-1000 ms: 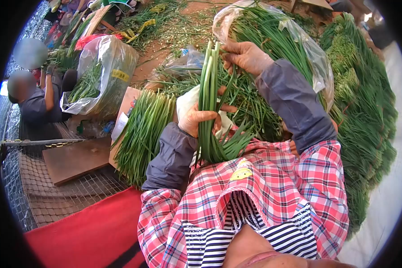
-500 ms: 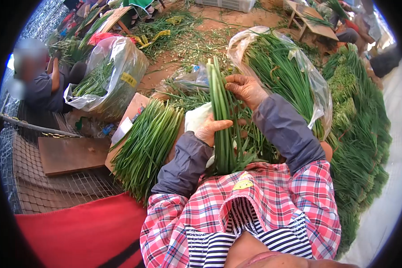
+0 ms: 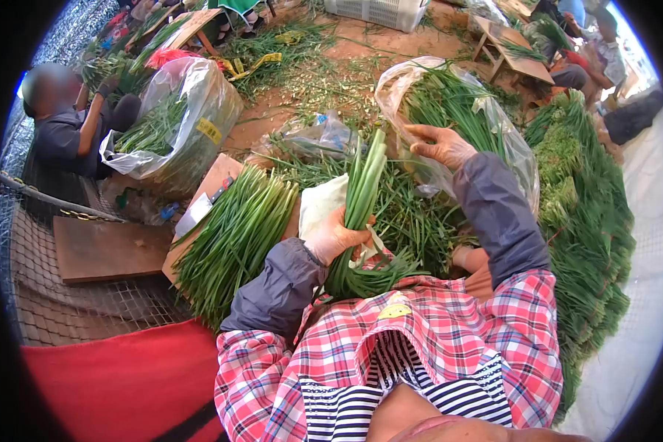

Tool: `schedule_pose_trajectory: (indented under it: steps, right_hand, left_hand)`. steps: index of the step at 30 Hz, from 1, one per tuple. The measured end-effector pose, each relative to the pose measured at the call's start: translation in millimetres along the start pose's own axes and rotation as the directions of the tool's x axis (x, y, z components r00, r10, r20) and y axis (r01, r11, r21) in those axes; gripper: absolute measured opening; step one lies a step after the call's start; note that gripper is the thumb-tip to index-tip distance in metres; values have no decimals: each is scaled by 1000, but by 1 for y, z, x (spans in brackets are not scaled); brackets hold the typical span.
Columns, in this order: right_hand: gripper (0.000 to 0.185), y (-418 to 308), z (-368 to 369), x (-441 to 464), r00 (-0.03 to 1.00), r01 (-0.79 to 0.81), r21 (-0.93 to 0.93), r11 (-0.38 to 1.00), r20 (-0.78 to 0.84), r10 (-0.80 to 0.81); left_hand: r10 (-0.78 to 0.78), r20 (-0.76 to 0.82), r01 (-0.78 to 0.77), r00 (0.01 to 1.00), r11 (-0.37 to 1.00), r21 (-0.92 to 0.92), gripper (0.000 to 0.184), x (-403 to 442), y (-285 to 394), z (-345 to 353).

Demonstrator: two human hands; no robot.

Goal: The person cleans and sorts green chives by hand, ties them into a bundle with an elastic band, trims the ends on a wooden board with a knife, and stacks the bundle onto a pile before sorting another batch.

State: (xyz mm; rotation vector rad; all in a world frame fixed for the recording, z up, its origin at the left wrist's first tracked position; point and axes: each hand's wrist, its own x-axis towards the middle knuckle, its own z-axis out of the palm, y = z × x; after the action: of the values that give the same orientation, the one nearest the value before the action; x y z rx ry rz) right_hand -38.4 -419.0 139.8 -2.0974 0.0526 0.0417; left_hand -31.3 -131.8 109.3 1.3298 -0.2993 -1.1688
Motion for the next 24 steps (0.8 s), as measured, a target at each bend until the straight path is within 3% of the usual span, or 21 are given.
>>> schedule_pose_trajectory:
  steps: [3, 4, 7, 8, 9, 12, 15, 17, 18, 20, 22, 24]
  right_hand:
    - [69, -13, 6, 8, 1000, 5, 568, 823, -23, 10]
    - [62, -25, 9, 10, 995, 54, 555, 830, -97, -1]
    - [51, -49, 7, 18, 992, -92, 72, 993, 90, 86]
    - [34, -50, 14, 18, 990, -80, 27, 996, 118, 76]
    - [33, -46, 16, 19, 988, -94, -65, 993, 115, 101]
    - [28, -41, 22, 22, 988, -116, -350, 930, 53, 143]
    - [29, -38, 18, 23, 951, -286, -573, 768, -266, 156]
    - [37, -20, -19, 27, 932, -363, -601, 712, -238, 274]
    - [47, -6, -29, 19, 966, -259, -692, 674, -169, 198]
    - [53, 3, -30, 23, 973, -18, -305, 952, -224, -53]
    - [68, -27, -26, 19, 945, 226, 181, 957, -277, -171]
    - [73, -21, -2, 27, 982, -161, 457, 875, -10, 186]
  left_hand:
    - [17, -93, 1, 996, 981, 192, 35, 8, -5, 7]
    - [41, -104, -12, 994, 964, 265, 35, 10, -6, 9]
    - [83, -106, -41, 991, 937, 347, 37, 14, -13, 11]
    - [102, -102, -57, 990, 926, 372, 38, 16, -17, 10]
    - [123, -99, -75, 987, 915, 395, 39, 18, -18, 10]
    - [121, -111, -68, 986, 918, 391, 34, 19, -18, 11]
    - [38, -22, -31, 999, 965, 260, 34, 20, -22, 7]
    - [41, -53, -29, 998, 976, 215, 30, 14, -20, 7]
    - [52, -65, -39, 997, 982, 184, 29, 13, -21, 5]
    - [83, -71, -74, 994, 989, 125, 29, 16, -23, 1]
    - [81, -3, -80, 997, 988, 132, 31, 21, -21, 0]
    - [44, 76, -49, 996, 997, 62, 35, 24, -21, 3]
